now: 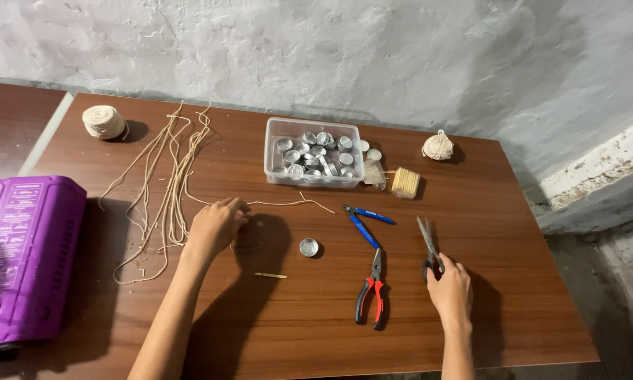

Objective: Cutting wick strings to length and threading them through metal wick tabs for candle making.

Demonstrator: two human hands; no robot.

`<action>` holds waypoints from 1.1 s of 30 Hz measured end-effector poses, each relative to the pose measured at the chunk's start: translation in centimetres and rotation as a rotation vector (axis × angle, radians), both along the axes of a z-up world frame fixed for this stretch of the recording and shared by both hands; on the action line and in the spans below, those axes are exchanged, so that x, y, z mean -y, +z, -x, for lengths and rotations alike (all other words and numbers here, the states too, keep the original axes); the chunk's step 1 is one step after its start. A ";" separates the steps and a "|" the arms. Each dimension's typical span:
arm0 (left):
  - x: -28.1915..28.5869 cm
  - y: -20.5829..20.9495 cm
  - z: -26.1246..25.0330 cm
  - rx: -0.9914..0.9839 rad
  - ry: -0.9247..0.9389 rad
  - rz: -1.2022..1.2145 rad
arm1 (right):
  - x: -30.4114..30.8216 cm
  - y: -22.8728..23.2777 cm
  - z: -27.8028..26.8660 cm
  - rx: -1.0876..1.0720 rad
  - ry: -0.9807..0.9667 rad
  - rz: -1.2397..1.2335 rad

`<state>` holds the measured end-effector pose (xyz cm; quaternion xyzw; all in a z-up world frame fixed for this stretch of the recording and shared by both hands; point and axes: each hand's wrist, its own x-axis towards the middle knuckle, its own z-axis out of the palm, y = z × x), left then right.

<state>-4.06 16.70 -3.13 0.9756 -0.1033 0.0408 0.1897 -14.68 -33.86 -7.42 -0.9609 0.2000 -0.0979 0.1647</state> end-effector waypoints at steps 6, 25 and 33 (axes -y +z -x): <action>0.9 -4.3 -2.6 0.165 -0.096 -0.103 | -2.1 3.1 -1.5 -0.388 0.038 0.025; -0.4 -2.8 -1.2 0.080 -0.115 0.028 | -22.7 -0.5 -20.5 0.141 0.752 0.179; -1.4 -1.8 3.6 0.071 -0.160 -0.010 | -24.1 -0.9 -20.9 -0.031 0.695 0.210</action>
